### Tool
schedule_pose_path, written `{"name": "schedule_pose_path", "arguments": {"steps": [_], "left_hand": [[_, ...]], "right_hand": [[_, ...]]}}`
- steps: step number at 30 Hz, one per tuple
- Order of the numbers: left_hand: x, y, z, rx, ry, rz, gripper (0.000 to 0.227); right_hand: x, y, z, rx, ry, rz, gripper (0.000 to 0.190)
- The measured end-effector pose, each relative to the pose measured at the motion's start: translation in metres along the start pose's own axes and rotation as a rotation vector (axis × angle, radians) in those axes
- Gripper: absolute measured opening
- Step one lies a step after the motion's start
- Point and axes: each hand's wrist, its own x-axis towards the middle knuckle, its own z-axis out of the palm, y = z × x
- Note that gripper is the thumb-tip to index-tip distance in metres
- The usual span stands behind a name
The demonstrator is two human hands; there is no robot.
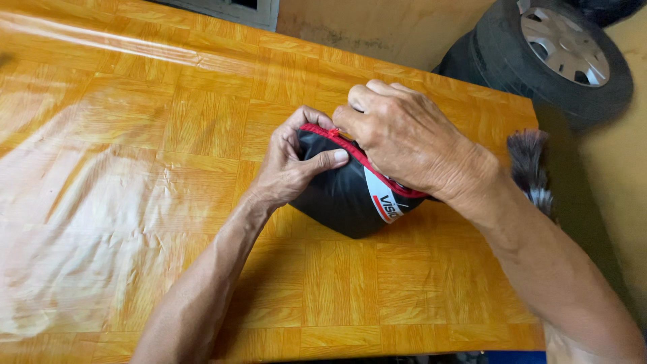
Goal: The person folds a black garment into a compact square, places it into a small black pouch, and then takes a larger black shipping bag and wipes it with a duster.
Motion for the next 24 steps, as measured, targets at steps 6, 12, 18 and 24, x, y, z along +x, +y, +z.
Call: {"name": "schedule_pose_path", "arguments": {"steps": [6,12,18,24], "left_hand": [[0.001,-0.003,0.004,-0.037,0.003,0.033,0.029],[0.000,-0.006,0.002,0.015,0.020,0.024,0.025],[0.000,-0.001,-0.002,0.039,0.030,0.042,0.022],[-0.001,0.006,0.001,-0.105,-0.033,0.038,0.018]], "right_hand": [[-0.002,0.007,-0.004,0.080,-0.138,0.021,0.016],[-0.002,0.002,-0.007,0.101,-0.206,0.075,0.019],[-0.008,0.007,-0.015,0.191,-0.165,0.103,0.015],[-0.009,-0.008,-0.030,0.332,0.160,0.100,0.013]]}}
